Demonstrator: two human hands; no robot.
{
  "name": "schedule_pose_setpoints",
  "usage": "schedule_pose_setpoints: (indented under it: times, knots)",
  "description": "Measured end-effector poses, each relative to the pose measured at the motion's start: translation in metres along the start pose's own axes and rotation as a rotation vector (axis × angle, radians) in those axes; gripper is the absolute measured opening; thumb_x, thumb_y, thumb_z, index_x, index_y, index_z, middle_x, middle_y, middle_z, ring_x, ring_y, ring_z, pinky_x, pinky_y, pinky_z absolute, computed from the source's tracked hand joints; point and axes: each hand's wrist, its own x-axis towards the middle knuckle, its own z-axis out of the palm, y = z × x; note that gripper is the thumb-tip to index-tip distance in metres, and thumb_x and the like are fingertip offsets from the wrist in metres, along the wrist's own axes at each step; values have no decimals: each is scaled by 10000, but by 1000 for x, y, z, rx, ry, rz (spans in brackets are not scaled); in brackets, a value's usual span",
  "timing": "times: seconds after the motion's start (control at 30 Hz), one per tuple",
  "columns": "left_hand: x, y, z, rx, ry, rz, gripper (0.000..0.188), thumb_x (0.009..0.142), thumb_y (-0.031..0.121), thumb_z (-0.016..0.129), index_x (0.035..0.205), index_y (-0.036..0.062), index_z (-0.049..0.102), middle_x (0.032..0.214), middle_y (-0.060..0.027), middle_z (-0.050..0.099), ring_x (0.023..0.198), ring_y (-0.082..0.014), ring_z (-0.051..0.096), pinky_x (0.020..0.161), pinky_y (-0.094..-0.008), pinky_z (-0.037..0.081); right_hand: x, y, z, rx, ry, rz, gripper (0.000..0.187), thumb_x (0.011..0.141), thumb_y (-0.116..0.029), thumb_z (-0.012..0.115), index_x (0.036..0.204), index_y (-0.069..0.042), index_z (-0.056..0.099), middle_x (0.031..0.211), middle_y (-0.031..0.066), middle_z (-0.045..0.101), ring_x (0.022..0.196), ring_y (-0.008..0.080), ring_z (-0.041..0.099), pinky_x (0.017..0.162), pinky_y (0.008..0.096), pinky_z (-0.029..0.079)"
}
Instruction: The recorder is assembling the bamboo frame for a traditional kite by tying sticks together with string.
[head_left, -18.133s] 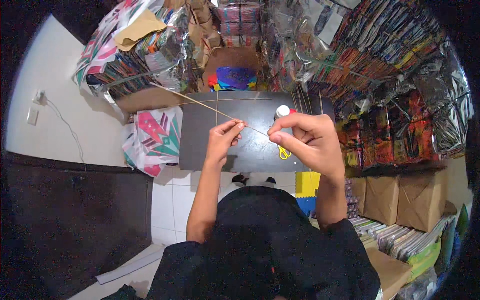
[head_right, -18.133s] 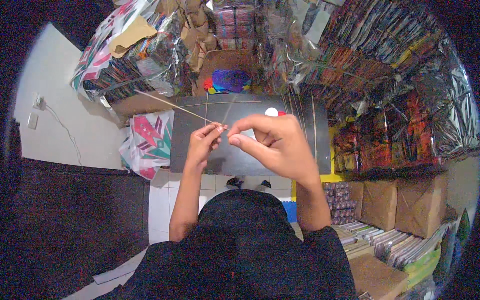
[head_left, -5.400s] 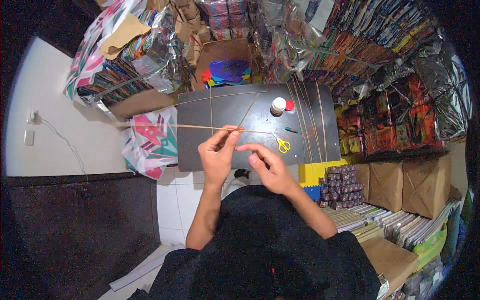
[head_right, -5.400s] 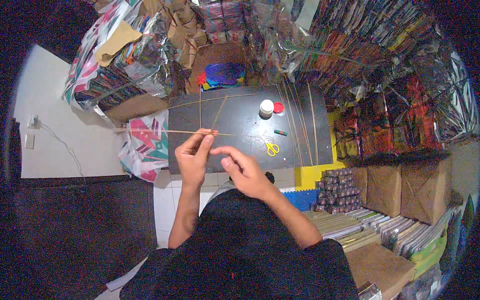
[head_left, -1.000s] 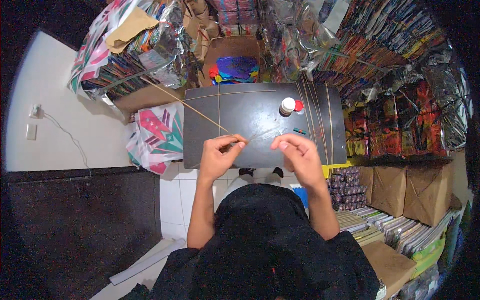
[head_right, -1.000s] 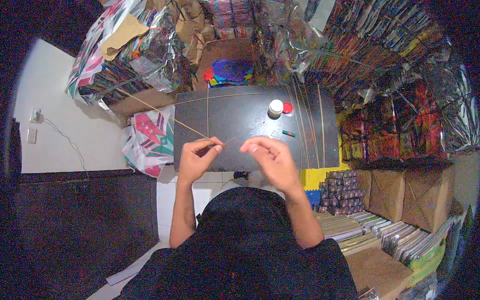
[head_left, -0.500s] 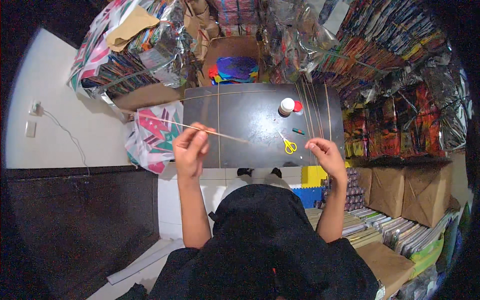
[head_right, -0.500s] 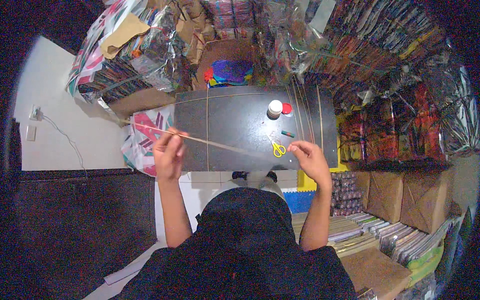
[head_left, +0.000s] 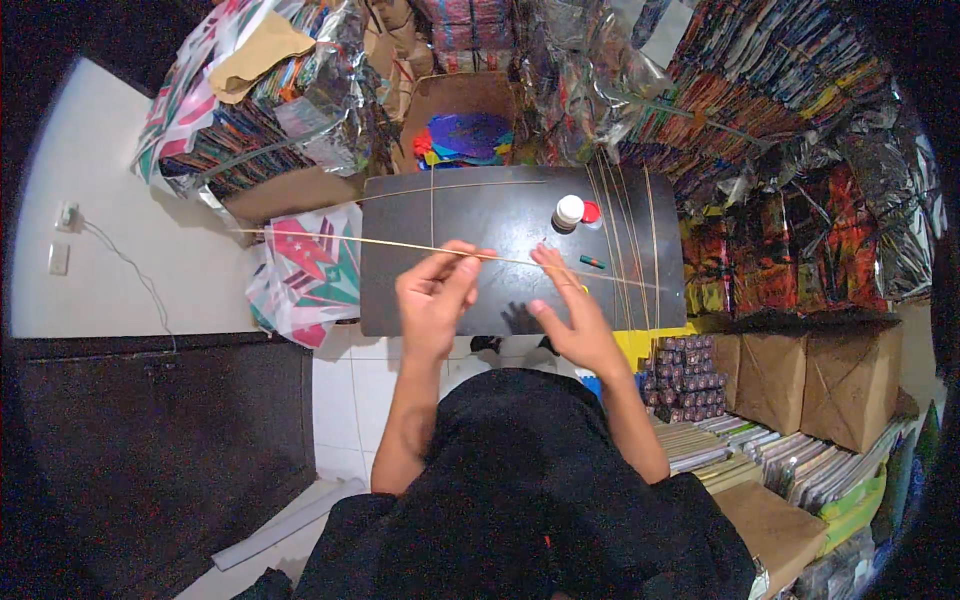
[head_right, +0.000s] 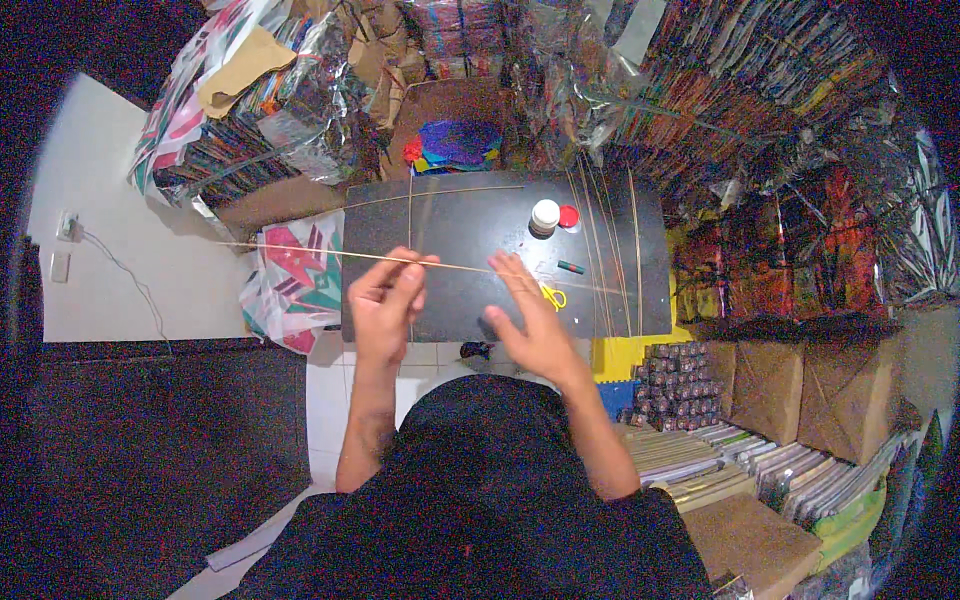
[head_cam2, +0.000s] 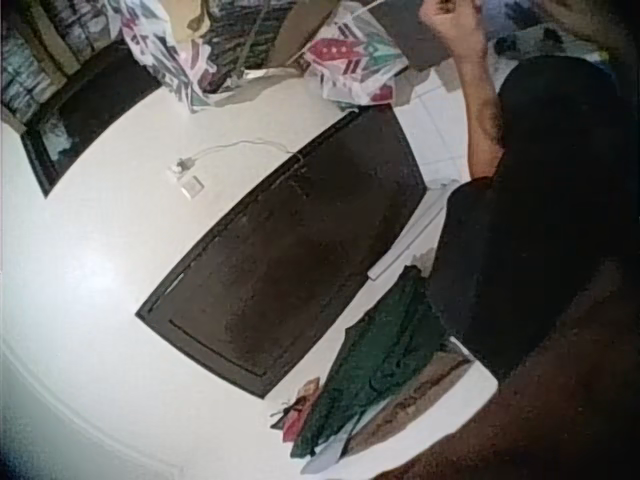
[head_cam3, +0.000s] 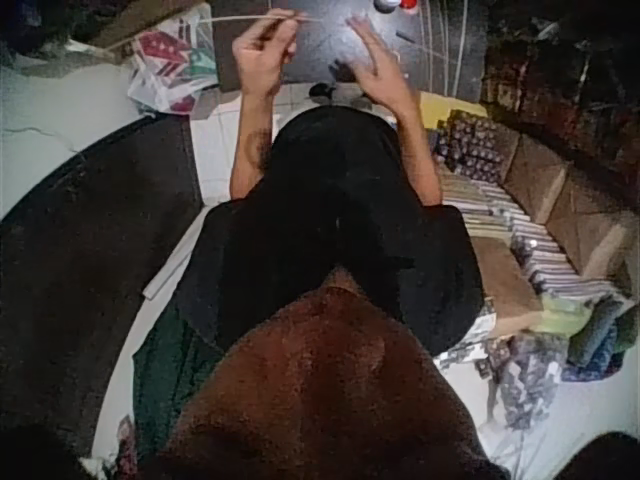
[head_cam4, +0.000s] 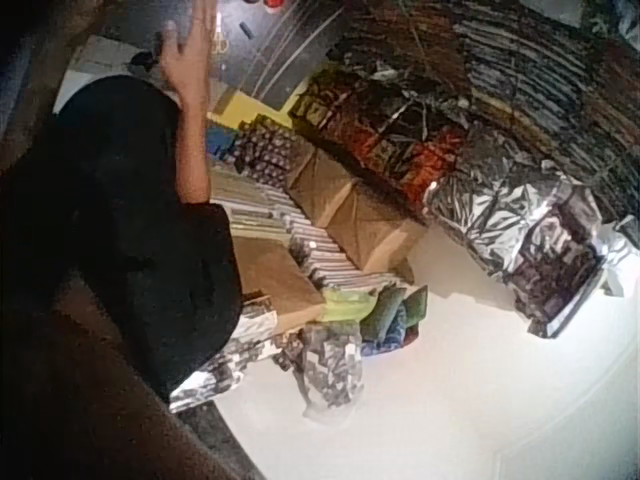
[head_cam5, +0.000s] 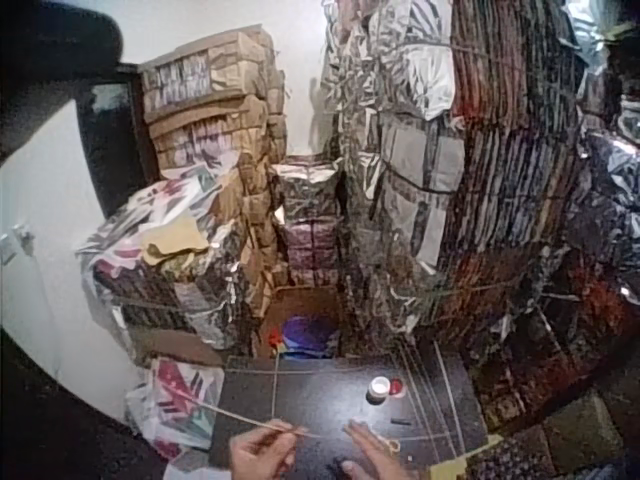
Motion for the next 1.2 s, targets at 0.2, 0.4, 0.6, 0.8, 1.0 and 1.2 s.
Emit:
schedule_pose_setpoints:
  times: [0.2,0.4,0.6,0.8,1.0,1.2]
  knots:
    - [-3,-8,11,81,-42,77,186,945,95,672,1112,15,691,1019,-91,744,606,-17,491,505,-169,376,5,-38,10,365,-126,124,389,1005,-163,528,1367,-18,516,1187,134,632,1099,230,586,980,351,440]
    - [-1,1,1,271,-14,-15,184,955,79,658,1100,-23,711,1017,-58,746,706,-21,530,603,-192,445,3,-48,8,447,-11,150,219,1015,-126,502,1139,-19,648,827,33,592,686,66,480,628,255,408]
    - [1,-9,1,270,-53,6,172,950,85,660,1057,-29,732,1020,-37,747,706,-15,533,611,-186,451,-2,-49,11,411,-97,124,196,1011,-124,511,1049,-16,671,725,-24,552,635,43,450,571,242,376]
    - [-3,-14,-5,268,-176,-61,150,936,44,650,1026,-28,746,1011,-31,745,769,-42,585,662,-207,485,4,-72,-11,575,-159,241,222,1031,-167,509,1045,-19,674,726,-69,527,629,30,411,575,220,353]
    - [-8,-3,-14,453,-326,51,144,928,39,648,1001,-35,747,974,-75,752,878,-132,670,812,-297,528,11,-68,-50,620,-49,302,228,1037,-194,524,1021,-25,677,747,-88,537,636,11,407,567,210,333]
    - [-9,23,-28,464,-535,19,119,898,31,674,954,-33,757,940,-93,753,859,-134,675,781,-287,527,4,-44,-88,527,29,383,224,1023,-201,562,960,-23,682,808,-52,604,717,19,483,633,203,380]
